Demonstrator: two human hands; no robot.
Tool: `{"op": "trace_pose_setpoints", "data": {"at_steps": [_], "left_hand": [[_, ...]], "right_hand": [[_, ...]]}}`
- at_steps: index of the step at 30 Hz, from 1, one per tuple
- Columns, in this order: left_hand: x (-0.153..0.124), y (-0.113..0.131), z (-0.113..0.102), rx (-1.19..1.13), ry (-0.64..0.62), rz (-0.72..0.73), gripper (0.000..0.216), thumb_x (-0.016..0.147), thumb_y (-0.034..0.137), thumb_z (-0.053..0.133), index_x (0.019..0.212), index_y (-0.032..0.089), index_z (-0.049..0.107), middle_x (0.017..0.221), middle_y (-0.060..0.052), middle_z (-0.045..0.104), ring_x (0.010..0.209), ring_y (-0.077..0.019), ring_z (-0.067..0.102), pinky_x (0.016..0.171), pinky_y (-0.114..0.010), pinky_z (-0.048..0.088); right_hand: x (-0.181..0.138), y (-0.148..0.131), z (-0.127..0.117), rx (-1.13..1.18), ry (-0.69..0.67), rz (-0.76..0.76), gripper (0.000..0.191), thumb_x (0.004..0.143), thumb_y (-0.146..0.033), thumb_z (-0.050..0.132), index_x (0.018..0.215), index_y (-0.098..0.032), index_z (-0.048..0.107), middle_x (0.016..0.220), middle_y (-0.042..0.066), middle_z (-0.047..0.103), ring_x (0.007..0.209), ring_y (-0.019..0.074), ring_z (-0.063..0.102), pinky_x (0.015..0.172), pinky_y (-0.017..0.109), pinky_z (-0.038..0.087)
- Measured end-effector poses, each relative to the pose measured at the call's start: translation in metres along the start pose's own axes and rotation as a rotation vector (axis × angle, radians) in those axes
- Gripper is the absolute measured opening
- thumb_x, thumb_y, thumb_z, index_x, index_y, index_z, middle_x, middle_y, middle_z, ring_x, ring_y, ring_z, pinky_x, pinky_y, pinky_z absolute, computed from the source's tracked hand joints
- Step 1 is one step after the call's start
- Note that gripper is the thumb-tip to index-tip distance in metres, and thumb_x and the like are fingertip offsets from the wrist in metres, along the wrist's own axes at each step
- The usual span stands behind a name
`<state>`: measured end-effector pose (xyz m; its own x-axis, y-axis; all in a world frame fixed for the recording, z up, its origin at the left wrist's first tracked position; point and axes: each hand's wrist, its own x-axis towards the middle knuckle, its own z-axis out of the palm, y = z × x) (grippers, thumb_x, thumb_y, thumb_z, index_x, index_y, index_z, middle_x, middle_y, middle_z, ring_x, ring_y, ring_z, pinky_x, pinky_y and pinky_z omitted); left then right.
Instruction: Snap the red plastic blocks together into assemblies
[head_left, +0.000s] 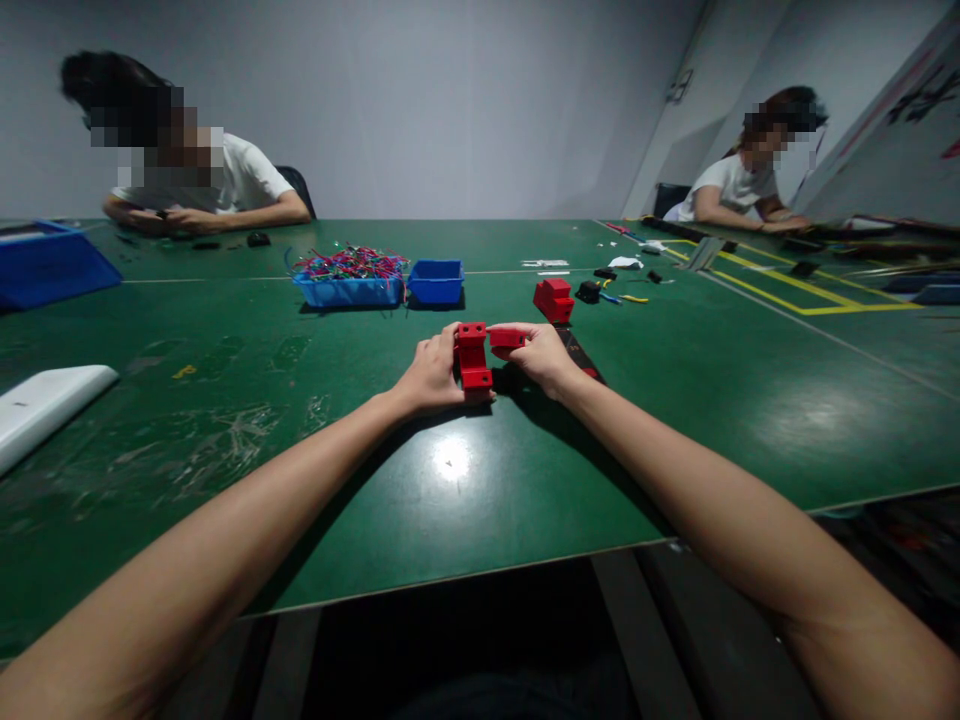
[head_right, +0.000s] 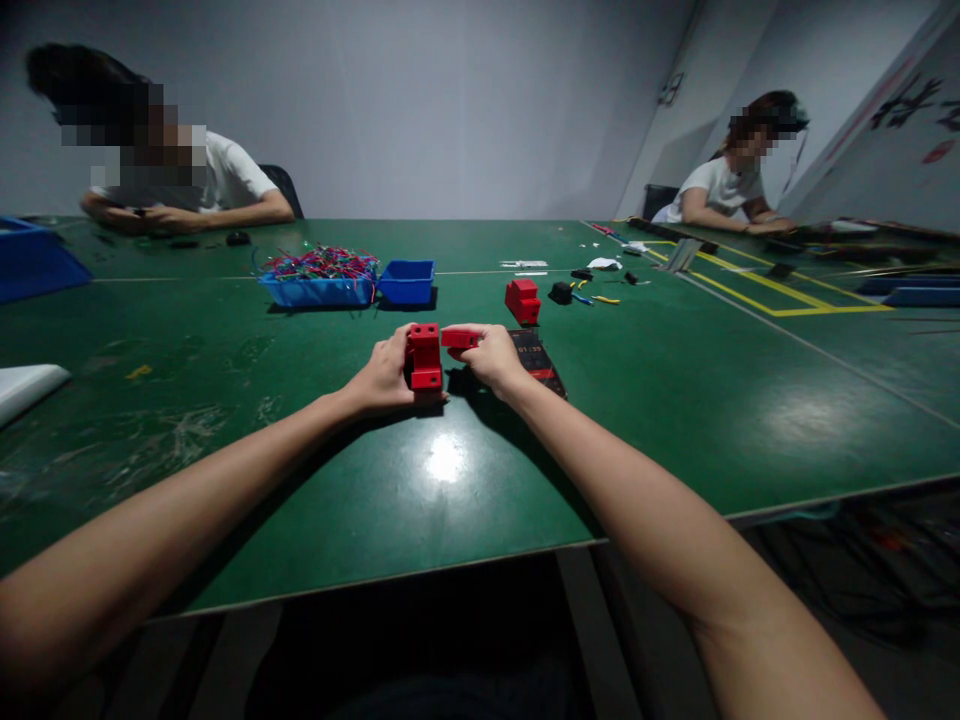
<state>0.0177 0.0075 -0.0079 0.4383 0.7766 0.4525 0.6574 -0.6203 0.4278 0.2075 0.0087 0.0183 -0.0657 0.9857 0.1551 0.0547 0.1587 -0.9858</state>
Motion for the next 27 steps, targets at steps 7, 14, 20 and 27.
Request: {"op": "trace_pose_setpoints", "data": {"at_steps": [7,14,20,27], "left_hand": [[-0.001,0.003,-0.002,0.006,-0.013,-0.021,0.11,0.054,0.063,0.08,0.139,0.017,0.028,0.132,-0.019,0.053,0.12,-0.0369,0.054,0.103,-0.052,0.038],[0.0,0.006,-0.004,0.008,-0.02,-0.007,0.106,0.055,0.064,0.078,0.137,0.014,0.032,0.128,-0.02,0.054,0.116,-0.0372,0.057,0.101,-0.052,0.041],[-0.001,0.006,-0.003,0.02,-0.014,-0.027,0.11,0.053,0.064,0.079,0.138,0.015,0.029,0.13,-0.019,0.055,0.119,-0.0367,0.056,0.103,-0.051,0.039],[-0.002,0.005,-0.003,0.015,-0.001,-0.005,0.11,0.053,0.064,0.079,0.138,0.017,0.03,0.131,-0.018,0.054,0.119,-0.0364,0.056,0.102,-0.05,0.04]], "right_hand": [[-0.003,-0.003,-0.002,-0.083,0.0,-0.025,0.026,0.053,-0.002,0.058,0.074,-0.016,0.067,0.07,-0.003,0.066,0.067,0.0105,0.057,0.068,0.024,0.043],[0.002,-0.004,-0.003,0.114,0.043,0.215,0.024,0.05,-0.006,0.051,0.069,-0.02,0.054,0.058,-0.006,0.053,0.054,0.0092,0.042,0.049,0.022,0.028],[0.002,-0.015,-0.006,0.417,0.076,0.434,0.019,0.048,-0.01,0.047,0.065,-0.019,0.047,0.056,-0.002,0.05,0.051,0.0108,0.043,0.049,0.025,0.031],[-0.004,-0.022,-0.009,0.571,-0.133,0.443,0.012,0.066,-0.026,0.057,0.074,-0.019,0.052,0.059,-0.001,0.053,0.049,0.0106,0.042,0.048,0.024,0.033]]}}
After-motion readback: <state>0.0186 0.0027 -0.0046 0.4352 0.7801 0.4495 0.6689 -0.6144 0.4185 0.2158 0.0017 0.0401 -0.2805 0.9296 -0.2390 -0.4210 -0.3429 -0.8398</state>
